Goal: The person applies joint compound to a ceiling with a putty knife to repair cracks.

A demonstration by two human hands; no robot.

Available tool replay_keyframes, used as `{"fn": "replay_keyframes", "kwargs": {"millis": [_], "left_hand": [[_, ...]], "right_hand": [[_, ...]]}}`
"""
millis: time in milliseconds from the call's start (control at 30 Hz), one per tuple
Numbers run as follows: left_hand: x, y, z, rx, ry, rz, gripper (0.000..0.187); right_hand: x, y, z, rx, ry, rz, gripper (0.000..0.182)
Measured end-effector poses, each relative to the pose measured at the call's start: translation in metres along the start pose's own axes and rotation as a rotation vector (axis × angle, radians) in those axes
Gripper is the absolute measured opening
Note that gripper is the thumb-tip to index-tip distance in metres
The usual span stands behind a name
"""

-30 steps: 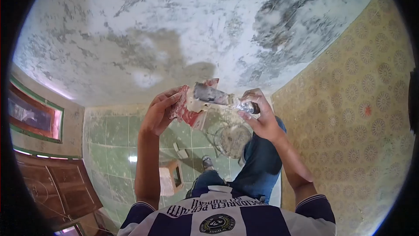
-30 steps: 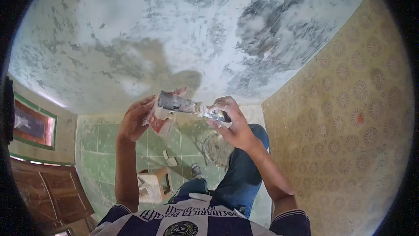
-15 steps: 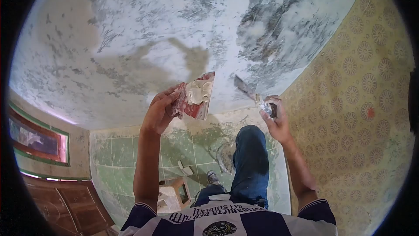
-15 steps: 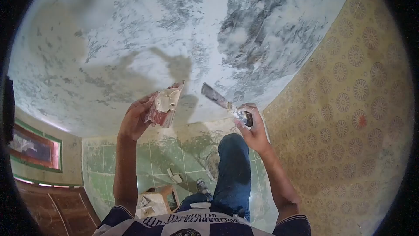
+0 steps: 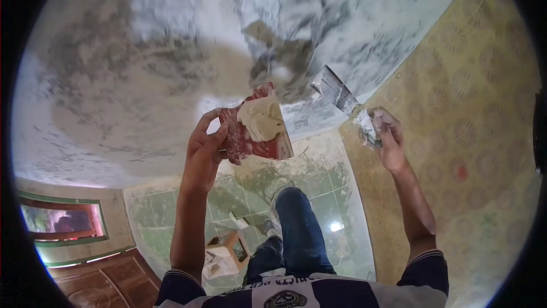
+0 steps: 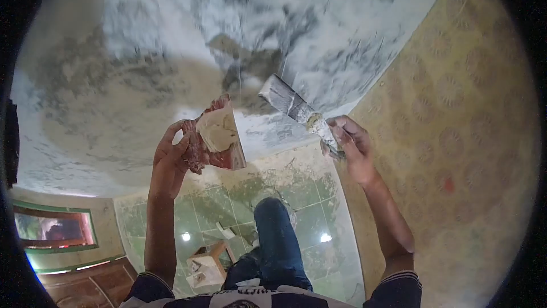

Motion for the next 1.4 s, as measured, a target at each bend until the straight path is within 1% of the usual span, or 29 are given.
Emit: {"fn": "replay_keyframes", "kwargs": {"millis": [67,133,167,200,233,267,300,333,400,433,467,533,567,600,633,667,700,733,833,900,933,1000,1067,1133,1167,1200,1300,1333,1400], "left_hand": [[0.05,0.033,0.0,0.067,0.01,-0.009,0.035],[0.088,0.052,-0.008,0.077,0.02,0.003,0.034],[0.108,0.063,-0.015,0.082,0.006,0.001,0.035],[0.125,0.073,-0.024,0.091,-0.009,-0.008,0.035],[0.109,0.081,-0.045,0.099,0.009,-0.005,0.037],[0.124,0.088,-0.056,0.111,0.011,0.011,0.037],[0.136,0.095,-0.065,0.102,0.023,0.042,0.037],[0.146,0.103,-0.072,0.094,0.039,0.061,0.038],[0.158,0.122,-0.087,0.125,0.053,0.092,0.038],[0.161,0.132,-0.097,0.145,0.053,0.122,0.039],[0.171,0.138,-0.103,0.152,0.062,0.136,0.039],[0.18,0.152,-0.108,0.128,0.088,0.11,0.039],[0.183,0.161,-0.109,0.119,0.086,0.115,0.039],[0.186,0.167,-0.109,0.118,0.089,0.106,0.04],[0.189,0.174,-0.107,0.115,0.087,0.105,0.04],[0.191,0.179,-0.104,0.092,0.085,0.102,0.04],[0.193,0.18,-0.101,0.072,0.08,0.066,0.04],[0.197,0.181,-0.102,0.059,0.077,0.038,0.04],[0.213,0.188,-0.101,0.092,0.078,0.078,0.04],[0.224,0.186,-0.098,0.091,0.08,0.101,0.04],[0.227,0.182,-0.099,0.089,0.074,0.13,0.04],[0.233,0.17,-0.097,0.08,0.075,0.112,0.04],[0.245,0.155,-0.091,0.046,0.072,0.084,0.04],[0.251,0.141,-0.086,0.035,0.024,0.084,0.037],[0.246,0.14,-0.092,0.041,0.037,0.056,0.037],[0.253,0.139,-0.094,0.013,0.061,0.058,0.036],[0.265,0.123,-0.1,-0.018,0.097,0.008,0.034],[0.267,0.12,-0.099,-0.052,0.105,-0.04,0.034],[0.265,0.113,-0.103,-0.027,0.113,-0.1,0.035]], "right_hand": [[-0.04,-0.005,0.04,-0.024,-0.013,0.038,0.031],[-0.068,0.001,0.066,-0.015,-0.054,0.152,0.03],[-0.084,0.009,0.075,0.008,-0.079,0.28,0.025],[-0.098,0.01,0.083,-0.01,-0.072,0.294,0.025],[-0.101,0.003,0.061,-0.04,-0.094,0.313,0.022],[-0.115,0.0,0.062,-0.053,-0.115,0.355,0.019],[-0.128,-0.012,0.068,-0.118,-0.154,0.335,0.014],[-0.143,-0.026,0.074,-0.125,-0.162,0.342,0.014],[-0.17,-0.055,0.078,-0.09,-0.148,0.149,0.012],[-0.187,-0.068,0.073,-0.047,-0.17,0.09,0.016],[-0.2,-0.075,0.069,-0.049,-0.18,0.105,0.016],[-0.221,-0.095,0.054,-0.047,-0.288,0.185,0.022],[-0.221,-0.103,0.043,0.028,-0.289,0.16,0.027],[-0.22,-0.104,0.033,0.043,-0.291,0.153,0.027],[-0.214,-0.104,0.02,0.096,-0.249,0.202,0.026],[-0.216,-0.101,0.011,0.144,-0.214,0.239,0.025],[-0.221,-0.092,0.004,0.156,-0.134,0.259,0.023],[-0.221,-0.081,-0.002,0.166,-0.139,0.254,0.023],[-0.228,-0.047,-0.006,0.146,-0.14,0.249,0.021],[-0.241,-0.025,-0.002,0.044,-0.001,0.119,0.02],[-0.247,-0.015,-0.001,0.04,0.001,0.118,0.02],[-0.258,0.006,0.001,0.018,0.163,0.199,0.019],[-0.252,0.021,0.003,-0.002,0.167,0.188,0.02],[-0.259,0.034,0.011,-0.03,0.242,0.449,0.022],[-0.258,0.035,0.009,-0.047,0.281,0.456,0.023],[-0.263,0.039,0.016,-0.072,0.284,0.44,0.023],[-0.268,0.052,0.037,-0.14,0.249,0.232,0.022],[-0.267,0.06,0.042,-0.152,0.252,0.218,0.022],[-0.257,0.075,0.043,-0.116,0.259,0.304,0.023]]}}
Point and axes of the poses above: each hand's wrist, its own z-axis towards the middle knuckle, its own y-axis out of the palm, x = y × z, the point moved 2 cm from there along z, towards the middle knuckle, and after that the axes turned 5 degrees about -y, right-handed, at the moved point
